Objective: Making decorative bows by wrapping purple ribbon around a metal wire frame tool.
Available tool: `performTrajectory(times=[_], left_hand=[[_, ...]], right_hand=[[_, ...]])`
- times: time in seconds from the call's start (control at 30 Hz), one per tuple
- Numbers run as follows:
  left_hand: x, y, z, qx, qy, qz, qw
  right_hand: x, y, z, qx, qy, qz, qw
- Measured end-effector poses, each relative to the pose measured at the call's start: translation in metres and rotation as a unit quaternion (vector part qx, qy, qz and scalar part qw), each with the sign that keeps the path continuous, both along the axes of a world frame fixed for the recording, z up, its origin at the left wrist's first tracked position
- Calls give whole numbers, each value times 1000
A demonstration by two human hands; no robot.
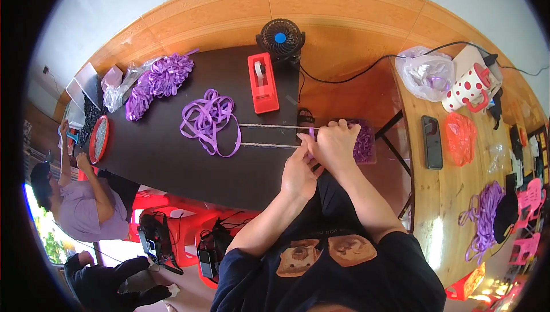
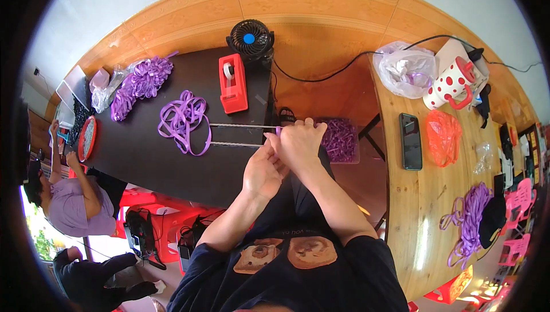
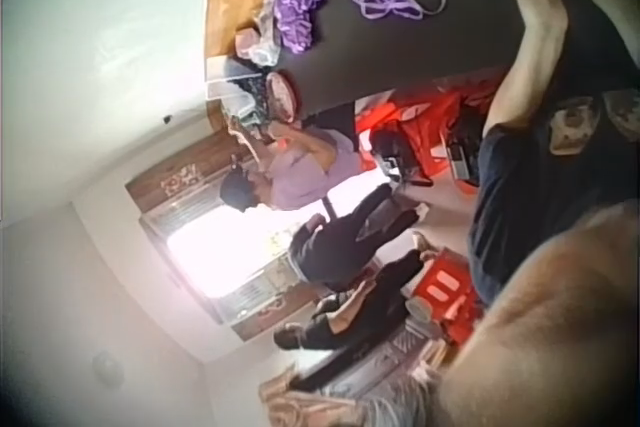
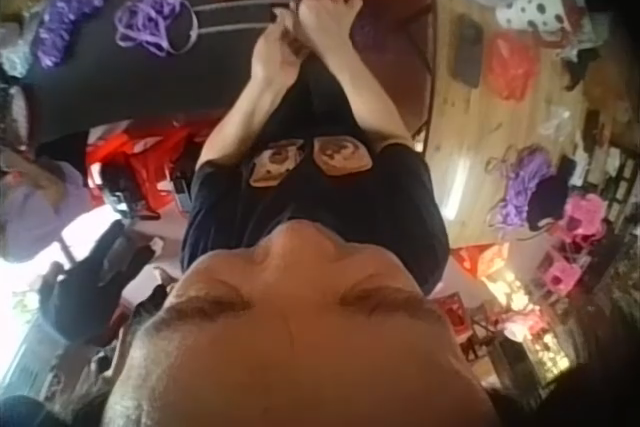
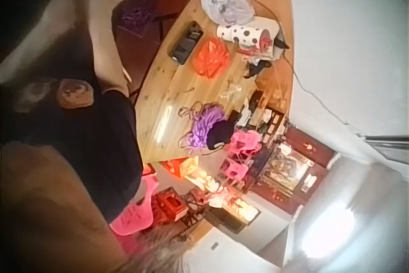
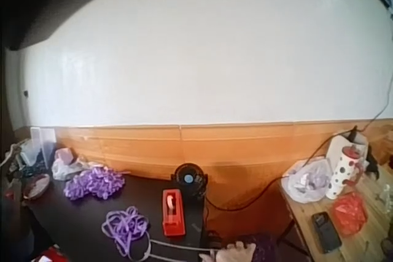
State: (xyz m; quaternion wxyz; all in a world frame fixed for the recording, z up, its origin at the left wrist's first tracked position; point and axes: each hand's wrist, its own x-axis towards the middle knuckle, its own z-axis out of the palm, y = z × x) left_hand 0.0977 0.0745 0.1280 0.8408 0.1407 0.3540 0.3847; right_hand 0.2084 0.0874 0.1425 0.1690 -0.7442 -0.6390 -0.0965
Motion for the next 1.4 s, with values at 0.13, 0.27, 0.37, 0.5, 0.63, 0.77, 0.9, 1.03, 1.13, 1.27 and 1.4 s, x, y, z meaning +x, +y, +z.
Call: performTrajectory(times=[0.13,0.27,0.37,0.5,0.63,0.77,0.9,1.03,1.13,1.27,1.4], left_hand=[[-5,1,0,-27,11,-9,1000],[-12,1,-6,-8,-6,-44,999],[-13,1,-3,-8,-4,-46,999],[-16,2,-5,-16,-16,-46,999],[-17,1,3,-12,-20,-56,998],[-17,1,4,-17,-29,-51,998],[-17,0,9,-19,-21,-49,998],[-17,1,9,-19,-31,-53,998],[-17,-1,9,-17,-19,-53,998],[-18,-5,-2,14,-23,-36,999],[-18,-3,-4,17,-11,-39,999]], right_hand=[[17,-3,-7,59,209,60,974],[41,-4,-39,-5,571,113,813],[47,-8,-55,-37,730,146,666],[44,-9,-62,-73,808,164,561],[44,1,-75,-124,865,212,438],[47,16,-94,-138,896,276,320],[36,26,-103,-176,903,244,308],[38,29,-106,-189,863,237,404],[59,34,-117,-10,833,141,535],[78,31,-31,-9,564,312,764],[46,44,23,-165,165,374,898]])
